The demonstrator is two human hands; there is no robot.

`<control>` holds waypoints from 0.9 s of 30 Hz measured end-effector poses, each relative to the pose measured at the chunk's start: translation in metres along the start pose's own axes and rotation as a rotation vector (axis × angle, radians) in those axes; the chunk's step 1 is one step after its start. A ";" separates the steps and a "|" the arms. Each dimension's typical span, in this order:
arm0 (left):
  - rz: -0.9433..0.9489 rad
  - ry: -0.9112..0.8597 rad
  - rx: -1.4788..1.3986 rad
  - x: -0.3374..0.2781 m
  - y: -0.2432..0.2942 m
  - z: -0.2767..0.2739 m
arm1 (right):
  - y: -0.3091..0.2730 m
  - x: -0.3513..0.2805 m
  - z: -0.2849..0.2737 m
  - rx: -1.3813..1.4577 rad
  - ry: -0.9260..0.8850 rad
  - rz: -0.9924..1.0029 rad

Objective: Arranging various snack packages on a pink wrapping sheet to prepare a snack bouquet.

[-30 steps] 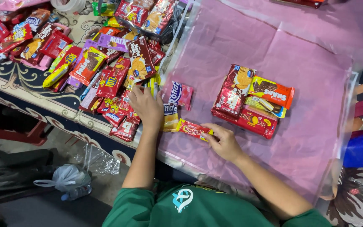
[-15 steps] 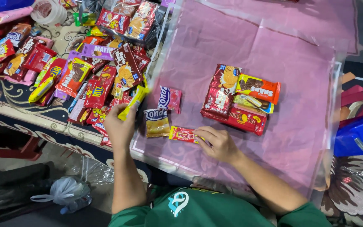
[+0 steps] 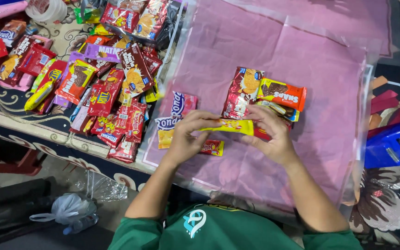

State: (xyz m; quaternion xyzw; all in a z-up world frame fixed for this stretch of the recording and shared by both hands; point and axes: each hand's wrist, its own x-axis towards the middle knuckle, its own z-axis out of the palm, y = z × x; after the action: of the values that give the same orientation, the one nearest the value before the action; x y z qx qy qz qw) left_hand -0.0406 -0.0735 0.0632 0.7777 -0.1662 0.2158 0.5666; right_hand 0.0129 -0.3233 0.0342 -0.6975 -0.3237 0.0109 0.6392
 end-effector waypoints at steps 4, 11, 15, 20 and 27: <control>0.093 -0.088 -0.099 0.013 -0.012 0.040 | -0.007 -0.002 -0.031 -0.283 0.023 -0.085; 0.101 -0.136 0.244 0.014 -0.054 0.053 | 0.017 -0.034 -0.090 -0.479 0.062 -0.066; 0.073 -0.149 0.292 0.005 -0.074 0.059 | 0.026 -0.037 -0.089 -0.454 0.055 -0.042; 0.049 -0.202 0.240 0.003 -0.074 0.058 | 0.034 -0.042 -0.093 -0.492 0.044 -0.034; -0.015 -0.209 0.122 0.002 -0.083 0.059 | 0.031 -0.041 -0.091 -0.503 0.036 -0.031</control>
State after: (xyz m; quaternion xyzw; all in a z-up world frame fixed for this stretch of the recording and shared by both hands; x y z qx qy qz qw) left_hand 0.0116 -0.1043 -0.0180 0.8303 -0.2051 0.1389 0.4993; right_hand 0.0336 -0.4223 0.0066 -0.8296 -0.3156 -0.0923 0.4512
